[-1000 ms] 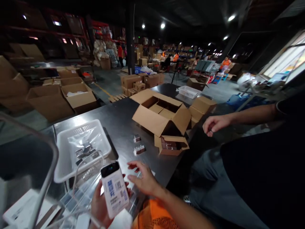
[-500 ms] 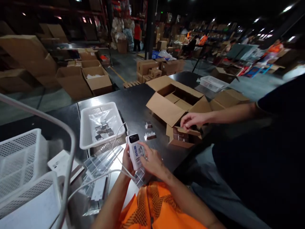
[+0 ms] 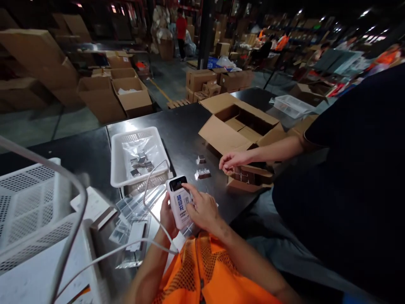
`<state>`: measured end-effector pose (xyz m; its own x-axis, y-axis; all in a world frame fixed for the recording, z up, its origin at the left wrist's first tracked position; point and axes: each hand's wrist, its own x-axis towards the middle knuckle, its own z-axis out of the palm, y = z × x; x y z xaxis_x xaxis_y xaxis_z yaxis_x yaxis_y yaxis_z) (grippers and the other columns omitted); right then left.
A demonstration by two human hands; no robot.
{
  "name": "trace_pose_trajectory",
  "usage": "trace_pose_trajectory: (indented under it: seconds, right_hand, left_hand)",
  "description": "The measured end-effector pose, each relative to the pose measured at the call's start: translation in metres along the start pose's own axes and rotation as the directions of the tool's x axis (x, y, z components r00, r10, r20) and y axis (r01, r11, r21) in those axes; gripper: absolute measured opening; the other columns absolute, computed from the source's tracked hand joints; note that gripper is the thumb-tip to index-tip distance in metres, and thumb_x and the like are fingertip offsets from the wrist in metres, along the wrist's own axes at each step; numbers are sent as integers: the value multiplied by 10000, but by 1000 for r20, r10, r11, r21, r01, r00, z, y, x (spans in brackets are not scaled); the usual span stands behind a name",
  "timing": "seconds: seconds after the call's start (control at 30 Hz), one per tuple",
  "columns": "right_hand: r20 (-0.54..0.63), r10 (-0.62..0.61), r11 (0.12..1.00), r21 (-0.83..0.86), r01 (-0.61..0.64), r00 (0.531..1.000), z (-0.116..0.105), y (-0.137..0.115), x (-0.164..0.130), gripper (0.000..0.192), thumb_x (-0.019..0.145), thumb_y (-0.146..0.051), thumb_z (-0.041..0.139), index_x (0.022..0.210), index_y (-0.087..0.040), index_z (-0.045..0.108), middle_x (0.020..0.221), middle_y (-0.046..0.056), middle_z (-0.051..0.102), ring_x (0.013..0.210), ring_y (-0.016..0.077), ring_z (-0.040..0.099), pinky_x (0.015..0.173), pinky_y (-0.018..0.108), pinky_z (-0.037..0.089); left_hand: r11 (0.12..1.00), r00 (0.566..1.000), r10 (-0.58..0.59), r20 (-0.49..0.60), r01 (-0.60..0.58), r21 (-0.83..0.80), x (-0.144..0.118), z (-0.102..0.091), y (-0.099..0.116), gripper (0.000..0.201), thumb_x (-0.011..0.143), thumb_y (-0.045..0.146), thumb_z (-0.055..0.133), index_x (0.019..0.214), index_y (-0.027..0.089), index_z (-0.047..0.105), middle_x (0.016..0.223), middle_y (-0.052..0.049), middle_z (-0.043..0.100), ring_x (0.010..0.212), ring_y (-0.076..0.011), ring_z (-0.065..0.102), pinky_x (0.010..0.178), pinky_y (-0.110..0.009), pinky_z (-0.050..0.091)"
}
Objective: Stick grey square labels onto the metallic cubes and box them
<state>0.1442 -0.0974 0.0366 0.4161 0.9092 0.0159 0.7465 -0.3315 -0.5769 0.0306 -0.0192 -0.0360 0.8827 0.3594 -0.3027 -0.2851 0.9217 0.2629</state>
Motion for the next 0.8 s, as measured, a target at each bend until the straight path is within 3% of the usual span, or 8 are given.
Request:
trace_pose_trajectory:
  seconds: [0.2,0.53,0.7,0.8]
  right_hand:
    - [-14,-54,998,36,55,998,-2,-3,-2,649,764,-154,500,1403,-261,532,867,39,709,732,195,604,752,280,427]
    - [-71,-91,989,107,98,993,-2,-1,-4,590,748,-166,495,1330,-225,573,765,15,655,684,178,562,715,269,427]
    - [-97,-60,980,183,77,993,-3,2,-4,527,754,-191,489,1270,-214,594,647,-21,541,586,154,488,636,261,382]
    - [-108,-14,969,245,40,994,-3,6,-5,488,754,-197,485,1229,-205,597,612,-44,449,546,138,440,597,254,352]
  left_hand:
    - [999,1000,4,-25,-5,-32,-6,7,2,606,793,603,626,1140,112,701,1120,-158,711,1160,-379,622,1006,-454,484]
    - [997,997,-60,49,62,-43,-12,23,10,647,838,573,526,1287,116,619,1147,-158,702,1160,-370,628,1012,-457,472]
    - [998,997,-42,60,45,-45,-12,24,10,668,846,591,495,1288,105,617,1148,-168,697,1148,-375,631,1001,-473,475]
    - [997,999,-35,15,36,-64,-14,26,11,695,878,611,413,1283,86,621,1128,-183,697,1127,-379,638,991,-488,478]
